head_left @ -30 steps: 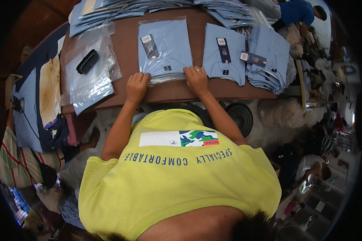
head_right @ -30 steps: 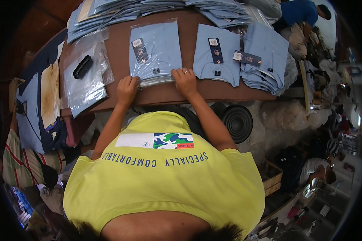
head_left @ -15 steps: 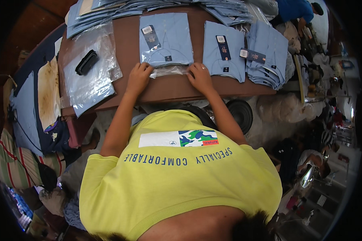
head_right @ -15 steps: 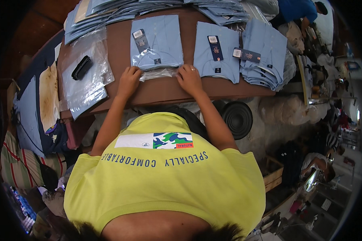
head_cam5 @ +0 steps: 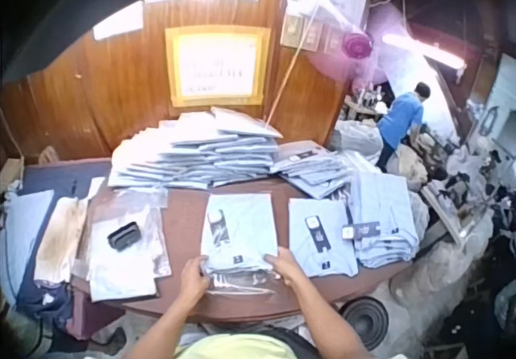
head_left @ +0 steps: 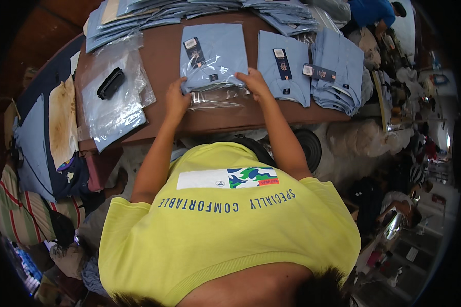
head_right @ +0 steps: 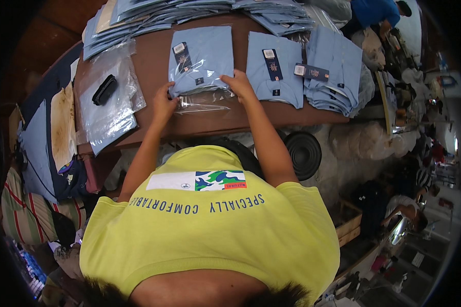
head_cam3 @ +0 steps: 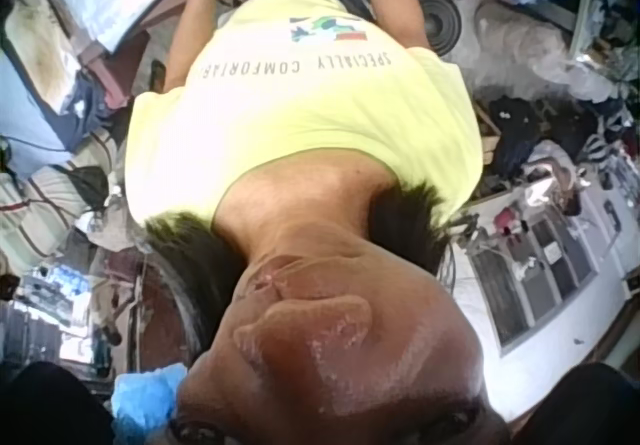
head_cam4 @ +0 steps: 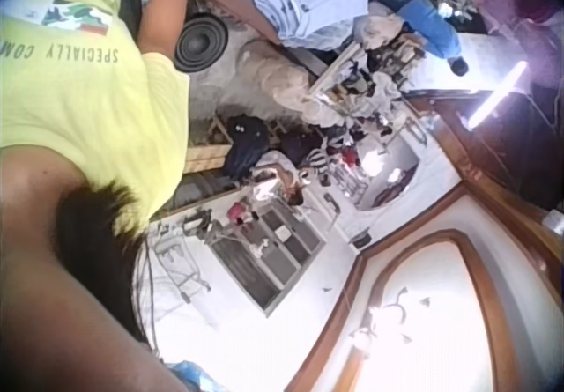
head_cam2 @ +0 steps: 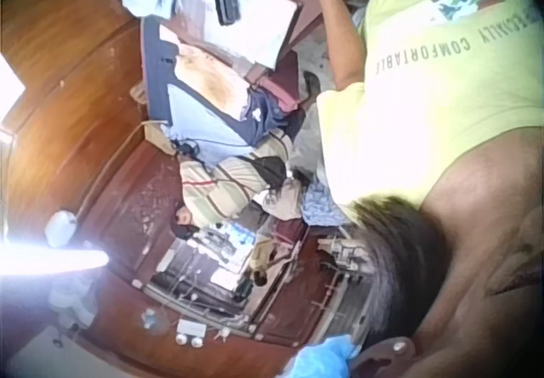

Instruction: The person places folded shirts into clear plastic bags, seals the bags by hand, and stacks the packaged shirts on a table.

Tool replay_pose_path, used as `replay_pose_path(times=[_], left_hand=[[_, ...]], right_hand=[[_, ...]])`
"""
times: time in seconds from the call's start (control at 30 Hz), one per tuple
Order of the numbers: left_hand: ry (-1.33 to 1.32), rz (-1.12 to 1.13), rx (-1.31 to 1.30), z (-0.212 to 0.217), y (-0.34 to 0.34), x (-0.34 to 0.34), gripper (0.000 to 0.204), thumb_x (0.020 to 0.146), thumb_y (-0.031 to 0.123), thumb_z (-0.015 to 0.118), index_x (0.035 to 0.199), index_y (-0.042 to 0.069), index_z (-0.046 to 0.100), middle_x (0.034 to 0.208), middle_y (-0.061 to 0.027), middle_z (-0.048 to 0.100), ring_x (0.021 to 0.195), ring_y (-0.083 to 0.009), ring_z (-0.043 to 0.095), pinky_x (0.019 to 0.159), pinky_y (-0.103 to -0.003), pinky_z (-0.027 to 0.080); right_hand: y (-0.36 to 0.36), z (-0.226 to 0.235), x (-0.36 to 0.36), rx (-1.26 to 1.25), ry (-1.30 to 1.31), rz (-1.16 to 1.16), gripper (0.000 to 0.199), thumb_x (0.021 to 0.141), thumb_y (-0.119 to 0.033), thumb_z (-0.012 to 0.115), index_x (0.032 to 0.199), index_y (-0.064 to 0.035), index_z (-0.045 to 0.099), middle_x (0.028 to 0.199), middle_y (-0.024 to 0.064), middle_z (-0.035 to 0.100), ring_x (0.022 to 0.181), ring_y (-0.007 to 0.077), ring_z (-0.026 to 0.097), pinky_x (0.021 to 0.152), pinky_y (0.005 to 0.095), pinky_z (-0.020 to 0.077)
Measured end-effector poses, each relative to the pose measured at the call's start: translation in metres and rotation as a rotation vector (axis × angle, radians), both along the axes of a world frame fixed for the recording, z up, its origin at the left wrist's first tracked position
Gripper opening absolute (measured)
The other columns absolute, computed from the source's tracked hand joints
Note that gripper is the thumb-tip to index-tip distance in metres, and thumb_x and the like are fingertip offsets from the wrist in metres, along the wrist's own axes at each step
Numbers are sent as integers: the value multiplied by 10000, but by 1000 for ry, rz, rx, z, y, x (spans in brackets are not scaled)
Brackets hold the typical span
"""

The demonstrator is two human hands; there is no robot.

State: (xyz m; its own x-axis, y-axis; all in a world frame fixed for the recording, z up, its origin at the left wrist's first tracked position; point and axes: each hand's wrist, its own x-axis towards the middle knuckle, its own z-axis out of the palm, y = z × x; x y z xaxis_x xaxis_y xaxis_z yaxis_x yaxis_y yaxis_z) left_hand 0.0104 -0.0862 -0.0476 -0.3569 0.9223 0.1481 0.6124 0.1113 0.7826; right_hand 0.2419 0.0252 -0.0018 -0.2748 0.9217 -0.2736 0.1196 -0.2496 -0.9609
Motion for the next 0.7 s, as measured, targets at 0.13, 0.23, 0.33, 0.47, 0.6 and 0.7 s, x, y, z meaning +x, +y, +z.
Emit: replay_pose_path(times=[0.13, 0.23, 0.33, 0.47, 0.6, 0.7], left_hand=[[-759, -155, 72, -17, 24, 31, 567, 677, 1, 712, 1205, 80, 525, 1099, -109, 563, 844, -189, 581, 706, -287, 492], [-1092, -337, -334, -4, 46, 46, 597, 827, 316, 652, 1293, 16, 429, 1190, -149, 525, 942, -242, 581, 766, -318, 493], [-1488, -144, -253, 25, 18, 43, 748, 852, 569, 492, 1300, -19, 378, 1119, -155, 560, 944, -272, 592, 791, -369, 492], [-1611, -1, -340, 18, -24, -6, 730, 851, 601, 418, 1230, -22, 418, 1035, -166, 596, 930, -282, 606, 799, -404, 505], [-1276, 28, -367, 13, -43, -11, 389, 895, 315, 531, 1100, -16, 527, 985, -145, 626, 867, -220, 635, 756, -341, 536], [-1149, 28, -386, 6, -46, -7, 212, 854, 121, 604, 1018, -7, 564, 900, -100, 648, 801, -155, 643, 706, -260, 537]], right_hand=[[0, 75, -32, 573, -190, 0, 364, 804, -186, 625, 1088, 34, 565, 920, 131, 655, 777, 172, 619, 700, 290, 474], [-17, 110, -76, 811, -400, 14, 396, 800, -226, 627, 1116, 1, 557, 966, 167, 642, 820, 277, 631, 738, 340, 482], [-27, 91, -98, 853, -550, 184, 432, 790, -239, 624, 1156, -31, 530, 1006, 178, 610, 918, 330, 602, 797, 385, 472], [-45, 44, -84, 886, -586, 410, 470, 772, -203, 624, 1212, -90, 503, 1185, 141, 529, 1097, 331, 510, 908, 436, 404], [-44, -8, -63, 1141, -902, 469, 567, 740, -118, 603, 1286, -161, 456, 1355, 98, 399, 1259, 335, 367, 1011, 517, 282], [-40, -20, -72, 1241, -990, 414, 551, 772, -96, 549, 1305, -180, 440, 1349, 87, 417, 1244, 333, 393, 984, 553, 300]])
